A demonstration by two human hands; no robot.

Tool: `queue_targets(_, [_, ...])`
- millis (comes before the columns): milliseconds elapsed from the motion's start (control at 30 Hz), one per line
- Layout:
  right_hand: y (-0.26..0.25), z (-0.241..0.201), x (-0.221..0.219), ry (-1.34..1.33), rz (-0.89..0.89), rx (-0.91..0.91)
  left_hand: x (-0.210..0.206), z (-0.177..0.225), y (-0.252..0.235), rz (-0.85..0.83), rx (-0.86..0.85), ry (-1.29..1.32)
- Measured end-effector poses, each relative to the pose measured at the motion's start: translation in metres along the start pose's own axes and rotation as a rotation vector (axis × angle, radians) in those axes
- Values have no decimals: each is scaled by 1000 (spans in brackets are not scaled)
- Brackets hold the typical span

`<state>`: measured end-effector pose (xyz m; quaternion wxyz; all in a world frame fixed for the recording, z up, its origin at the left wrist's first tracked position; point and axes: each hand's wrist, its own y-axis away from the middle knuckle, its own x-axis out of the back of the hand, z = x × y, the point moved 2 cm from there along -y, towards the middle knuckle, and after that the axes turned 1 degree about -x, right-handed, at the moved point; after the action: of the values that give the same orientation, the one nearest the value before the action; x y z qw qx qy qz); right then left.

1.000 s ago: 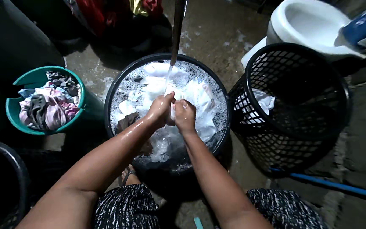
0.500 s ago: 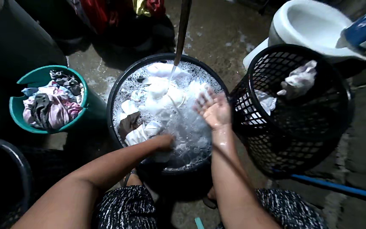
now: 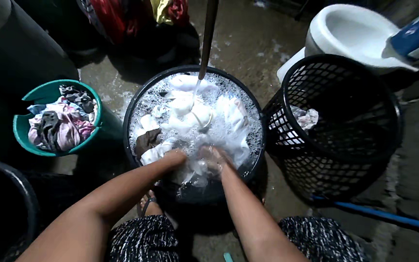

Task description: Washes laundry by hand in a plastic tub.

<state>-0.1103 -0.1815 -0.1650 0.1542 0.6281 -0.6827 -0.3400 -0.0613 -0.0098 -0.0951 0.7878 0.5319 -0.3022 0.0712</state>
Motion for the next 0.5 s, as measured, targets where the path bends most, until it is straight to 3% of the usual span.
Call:
queue_targets(100, [12,-33,-6,-252,-243,317,43,17,16,238,-192,212])
queue_targets(233, [25,-63,1,166,-384,478,109,38,90,546,-484,632])
queue_targets(300, [17,-63,5,297,-333,492,126,32,115,668,-669,968])
queue_targets(367, [17,-58,7,98,-225,550,126,15,108,708,-797,1354])
queue_targets(433, [31,-68,-14,-241,-208,676,106,7,79,691,-673,1696])
queue_targets(500, [51,-96,-49,-250,-186,809,80,9,40,547,-401,1855])
